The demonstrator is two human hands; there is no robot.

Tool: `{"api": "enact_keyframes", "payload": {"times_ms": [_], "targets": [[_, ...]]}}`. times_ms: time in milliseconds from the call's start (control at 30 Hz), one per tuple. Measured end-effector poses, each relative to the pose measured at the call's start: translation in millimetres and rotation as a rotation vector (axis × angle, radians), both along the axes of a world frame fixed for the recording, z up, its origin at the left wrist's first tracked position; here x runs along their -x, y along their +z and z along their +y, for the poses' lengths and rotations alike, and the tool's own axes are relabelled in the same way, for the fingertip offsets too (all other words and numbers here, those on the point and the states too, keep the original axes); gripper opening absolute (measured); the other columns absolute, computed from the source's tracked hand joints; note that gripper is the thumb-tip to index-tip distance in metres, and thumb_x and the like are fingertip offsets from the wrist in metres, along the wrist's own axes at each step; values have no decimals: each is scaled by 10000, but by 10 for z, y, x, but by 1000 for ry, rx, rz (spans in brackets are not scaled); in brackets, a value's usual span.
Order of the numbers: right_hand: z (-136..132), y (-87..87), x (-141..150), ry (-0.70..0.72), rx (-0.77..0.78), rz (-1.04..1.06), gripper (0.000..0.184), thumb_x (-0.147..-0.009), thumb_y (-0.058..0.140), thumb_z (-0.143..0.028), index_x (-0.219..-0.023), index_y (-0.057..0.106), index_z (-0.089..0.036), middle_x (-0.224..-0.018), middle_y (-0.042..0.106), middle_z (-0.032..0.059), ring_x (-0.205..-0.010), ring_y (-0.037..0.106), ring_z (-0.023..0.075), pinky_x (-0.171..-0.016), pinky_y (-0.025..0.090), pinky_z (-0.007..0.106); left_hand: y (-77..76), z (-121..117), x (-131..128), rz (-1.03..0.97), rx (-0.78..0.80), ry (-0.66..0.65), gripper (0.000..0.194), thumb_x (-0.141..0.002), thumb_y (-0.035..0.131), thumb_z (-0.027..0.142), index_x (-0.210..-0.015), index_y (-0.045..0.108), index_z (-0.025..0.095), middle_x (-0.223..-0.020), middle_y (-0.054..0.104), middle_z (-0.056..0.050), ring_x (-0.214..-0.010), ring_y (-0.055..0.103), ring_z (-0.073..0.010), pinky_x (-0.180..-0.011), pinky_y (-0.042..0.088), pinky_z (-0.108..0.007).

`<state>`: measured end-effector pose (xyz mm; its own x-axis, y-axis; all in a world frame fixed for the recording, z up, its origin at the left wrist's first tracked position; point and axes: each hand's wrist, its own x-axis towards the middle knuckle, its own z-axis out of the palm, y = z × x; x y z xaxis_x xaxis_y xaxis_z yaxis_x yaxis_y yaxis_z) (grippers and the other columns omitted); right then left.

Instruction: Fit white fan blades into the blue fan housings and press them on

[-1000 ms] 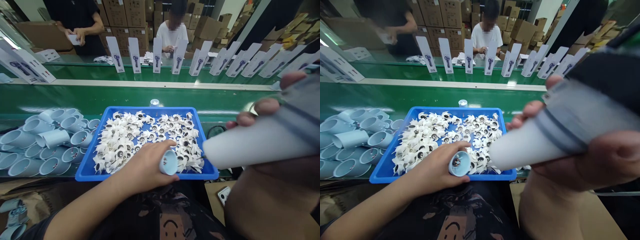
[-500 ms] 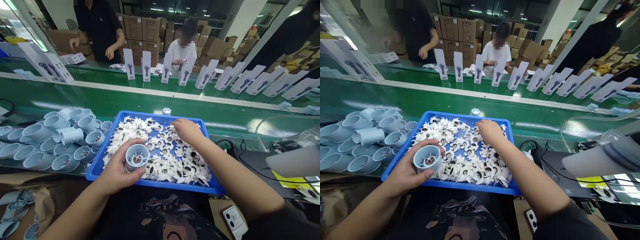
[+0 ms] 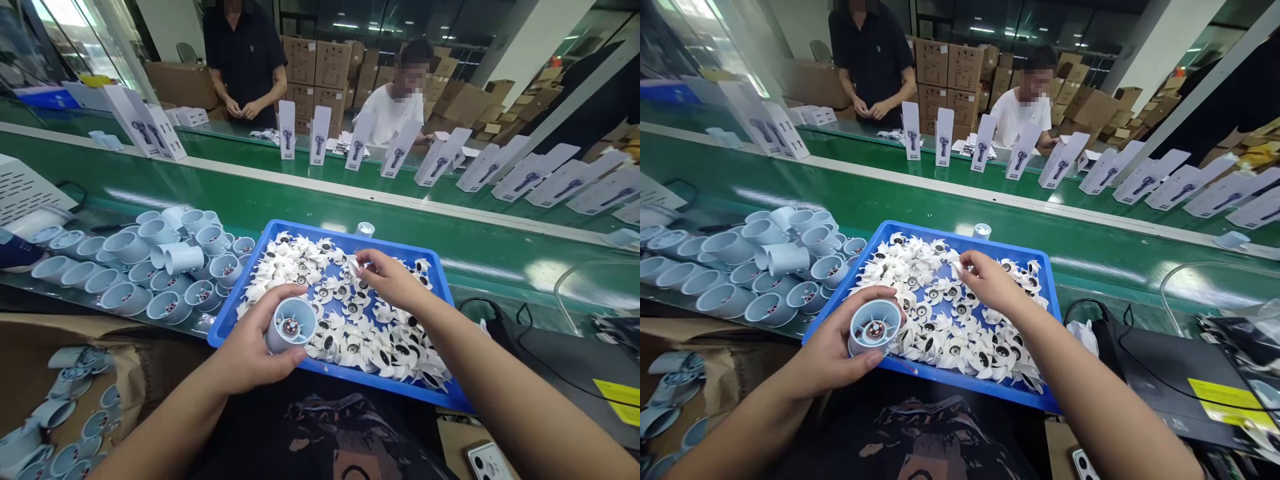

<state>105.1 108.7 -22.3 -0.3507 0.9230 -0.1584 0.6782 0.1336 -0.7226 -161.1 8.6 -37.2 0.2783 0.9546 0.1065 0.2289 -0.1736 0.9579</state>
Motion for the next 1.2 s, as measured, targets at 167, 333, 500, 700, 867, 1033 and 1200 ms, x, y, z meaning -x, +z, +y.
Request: {"api": "enact_keyframes", "payload": {"times_ms": [167, 333, 500, 700, 867, 1033, 1200], "targets": [[-578, -55, 72, 77, 260, 597, 618, -881, 470, -653, -1254, 416, -163, -1003, 582, 90, -880, 641, 186, -842, 581, 357, -2, 70, -97, 180, -62, 1, 647, -672, 848, 448, -1240, 608, 253, -1190, 704, -87, -1050, 686, -291, -941, 546, -436], [-793, -92, 119, 95, 240, 754, 445, -903, 595, -580, -1103, 478, -200, -850, 577, 25, -726, 605, 136, -699, 552, 264, 58, 131, -256, 351, -388, -37, 579, -741, 829, 428, -1248, 625, 236, -1234, 721, -91, -1109, 682, -294, -1008, 520, -497], [-885, 92, 207, 114, -179, 539, 194, -884, 706, -156, -1059, 700, -239, -954, 578, 9, -857, 556, 126, -767, 431, 245, 45, 78, -349, 462, -640, -38, 407, -849, 713, 318, -1223, 599, 206, -1142, 755, -80, -1047, 721, -262, -1069, 505, -491], [-879, 205, 327, 166, -501, 390, 389, -743, 790, 88, -1017, 742, -184, -871, 491, -9, -807, 526, 101, -723, 406, 214, 62, 1, -444, 504, -836, 135, 332, -923, 599, 257, -1241, 541, 180, -1132, 743, -94, -1087, 708, -225, -1066, 528, -378], [-865, 202, 373, 170, -501, 325, 322, -691, 818, 108, -825, 722, -169, -796, 482, -17, -724, 525, 106, -648, 400, 212, 91, -19, -479, 501, -860, 98, 355, -916, 600, 222, -1264, 536, 197, -1122, 748, -79, -1064, 711, -223, -1058, 535, -389], [-920, 180, 277, 171, -539, 336, 229, -817, 782, 24, -933, 729, -167, -890, 446, 10, -820, 488, 129, -723, 387, 244, 79, 42, -456, 509, -776, 79, 421, -887, 645, 251, -1298, 553, 228, -1158, 744, -68, -1071, 706, -242, -1056, 525, -428], [-1050, 117, 42, 198, -590, 196, 338, -1114, 436, -459, -1109, 689, -235, -1132, 480, 59, -1045, 491, 210, -867, 416, 368, 127, 69, -446, 524, -743, 34, 495, -869, 691, 532, -1241, 634, 209, -1172, 692, -119, -1072, 663, -276, -969, 530, -438]]}}
